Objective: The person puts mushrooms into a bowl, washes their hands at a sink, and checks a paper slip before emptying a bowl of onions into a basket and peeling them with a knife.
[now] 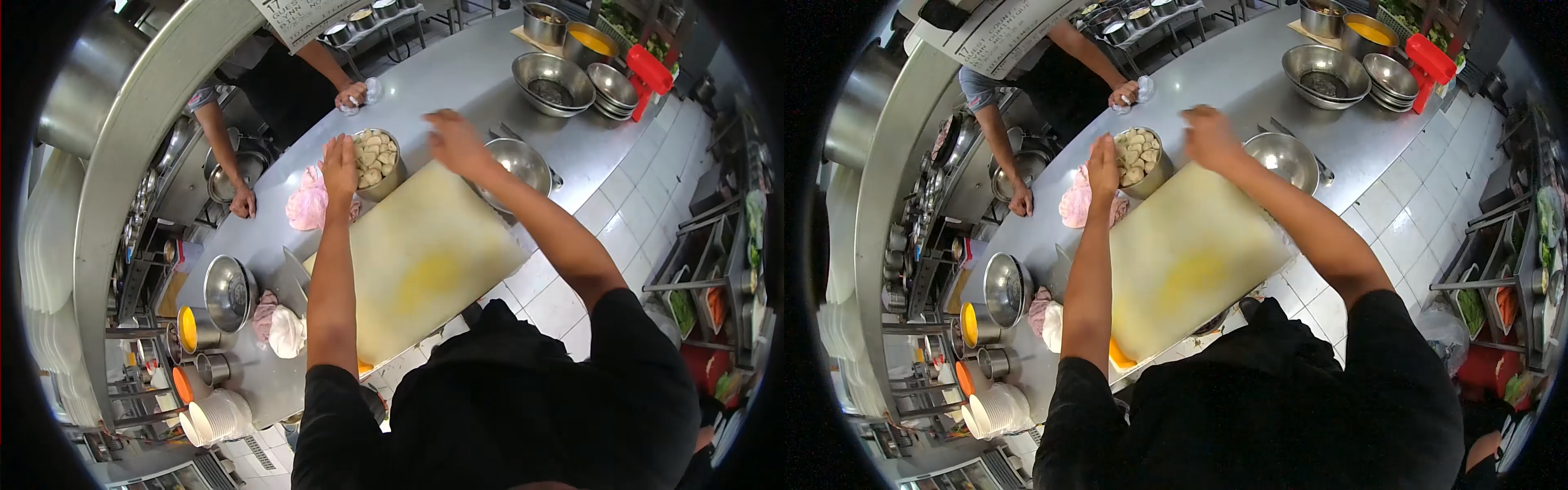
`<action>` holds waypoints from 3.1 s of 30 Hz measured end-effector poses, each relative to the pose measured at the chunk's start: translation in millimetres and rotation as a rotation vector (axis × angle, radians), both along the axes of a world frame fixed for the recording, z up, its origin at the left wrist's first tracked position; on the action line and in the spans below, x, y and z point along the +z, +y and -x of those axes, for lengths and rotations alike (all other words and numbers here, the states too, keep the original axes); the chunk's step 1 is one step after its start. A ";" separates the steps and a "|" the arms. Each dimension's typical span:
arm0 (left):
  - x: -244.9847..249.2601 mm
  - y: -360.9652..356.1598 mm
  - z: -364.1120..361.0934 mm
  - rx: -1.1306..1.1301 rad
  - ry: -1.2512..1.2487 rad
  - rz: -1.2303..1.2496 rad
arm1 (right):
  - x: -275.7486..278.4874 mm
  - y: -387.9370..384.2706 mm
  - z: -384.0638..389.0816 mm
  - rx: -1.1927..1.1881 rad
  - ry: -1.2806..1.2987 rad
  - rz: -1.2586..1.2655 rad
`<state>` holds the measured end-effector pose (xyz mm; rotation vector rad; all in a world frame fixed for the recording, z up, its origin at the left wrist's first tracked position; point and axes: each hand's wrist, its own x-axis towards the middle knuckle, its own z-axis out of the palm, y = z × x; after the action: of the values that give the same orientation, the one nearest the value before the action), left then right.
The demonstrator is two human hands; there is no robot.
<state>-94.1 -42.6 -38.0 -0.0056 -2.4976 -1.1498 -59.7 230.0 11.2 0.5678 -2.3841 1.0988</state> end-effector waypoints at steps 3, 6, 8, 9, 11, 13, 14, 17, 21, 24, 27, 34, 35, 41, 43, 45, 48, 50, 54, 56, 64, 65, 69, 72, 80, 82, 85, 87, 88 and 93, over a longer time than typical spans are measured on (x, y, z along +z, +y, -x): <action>12.0 21.8 -10.1 -0.030 0.130 0.355 | -23.7 56.1 -9.2 -0.126 -0.119 -0.287; 3.0 21.7 -3.3 -0.116 0.050 0.450 | -64.7 79.9 -3.2 -0.028 -0.077 -0.486; 0.8 18.3 -0.9 -0.117 0.059 0.381 | -72.8 97.2 0.7 0.034 -0.036 -0.479; 1.8 18.9 -2.4 -0.115 0.067 0.371 | -71.7 98.3 0.6 0.038 -0.023 -0.432; 3.3 27.6 2.2 -0.097 0.075 0.351 | -73.5 104.6 1.7 0.070 0.098 -0.331; 5.2 22.2 -2.3 -0.051 0.073 0.342 | -71.9 111.6 5.1 0.027 0.120 -0.282; 4.2 18.1 -5.2 -0.021 0.115 0.373 | -73.8 111.9 3.6 0.015 0.128 -0.254; 22.6 28.8 -12.7 0.031 0.413 0.481 | -58.8 111.7 -22.9 -0.178 -0.041 -0.025; 44.0 97.3 -52.1 -0.199 0.198 0.164 | -87.7 116.9 -32.6 -0.078 -0.589 -0.133; 16.3 138.2 -46.1 -0.455 0.039 0.129 | -77.0 104.0 -38.4 -0.011 -0.769 -0.043; 0.1 165.6 -38.2 -0.528 -0.014 0.337 | -83.6 87.1 -48.9 -0.013 -0.581 0.123; -26.4 205.3 -9.8 -0.649 -0.263 0.452 | -65.1 92.5 -65.3 0.082 -0.490 -0.113; -36.6 207.4 -5.1 -0.656 -0.219 0.480 | -61.9 92.0 -69.2 0.040 -0.476 -0.108; -46.6 217.3 4.5 -0.602 -0.314 0.453 | -63.7 97.8 -84.0 -0.033 -0.379 0.282; -44.5 214.4 1.7 -0.555 -0.248 0.429 | -72.9 103.1 -78.8 -0.020 -0.374 0.339; -39.2 210.3 2.6 -0.480 -0.100 0.368 | -74.3 110.2 -73.8 -0.020 -0.424 0.396; -21.4 191.8 -7.2 -0.326 0.105 0.173 | -73.8 116.6 -67.4 -0.076 -0.590 0.449; 16.1 168.8 -18.6 -0.244 0.099 -0.032 | -75.9 121.9 -62.0 -0.100 -0.595 0.416; 48.8 59.7 0.4 0.053 0.259 -0.040 | -51.6 120.0 -69.7 -0.105 -0.582 0.450; 46.9 6.8 16.5 0.189 0.200 0.041 | -47.8 111.1 -76.7 -0.024 -0.582 0.451; 21.4 -31.3 35.5 0.066 -0.233 0.099 | -58.4 38.2 -121.5 0.264 -0.379 0.092; 20.8 -34.7 37.5 0.046 -0.249 0.129 | -61.7 33.0 -122.5 0.306 -0.270 0.008; 15.2 -45.3 41.0 -0.017 -0.262 -0.046 | -71.3 1.2 -88.8 0.233 -0.344 0.097; 14.4 -43.9 36.8 -0.035 -0.178 -0.183 | -51.1 -33.5 -36.6 0.106 -0.850 0.547; 9.0 -28.4 21.9 0.197 -0.365 -1.032 | -60.7 -92.8 44.7 0.043 -1.202 0.991; 14.0 -25.3 18.1 0.209 -0.374 -1.048 | -66.0 -96.1 51.8 0.039 -1.198 0.977; 27.5 -18.7 12.8 0.225 -0.380 -1.037 | -62.8 -95.0 57.2 0.056 -1.229 0.989; 35.2 -15.1 11.8 0.206 -0.366 -1.011 | -55.9 -95.6 50.6 0.038 -1.230 1.006; 38.6 -17.1 11.0 0.181 -0.353 -0.991 | -49.9 -96.4 47.5 0.022 -1.194 1.029; 103.1 9.4 -19.8 0.121 -0.356 -0.882 | -8.1 -88.7 19.0 0.057 -1.081 1.200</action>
<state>-74.3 -33.2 65.2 0.6201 -1.9851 -2.2333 -78.6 141.3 3.1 -0.5263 -1.7128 2.9676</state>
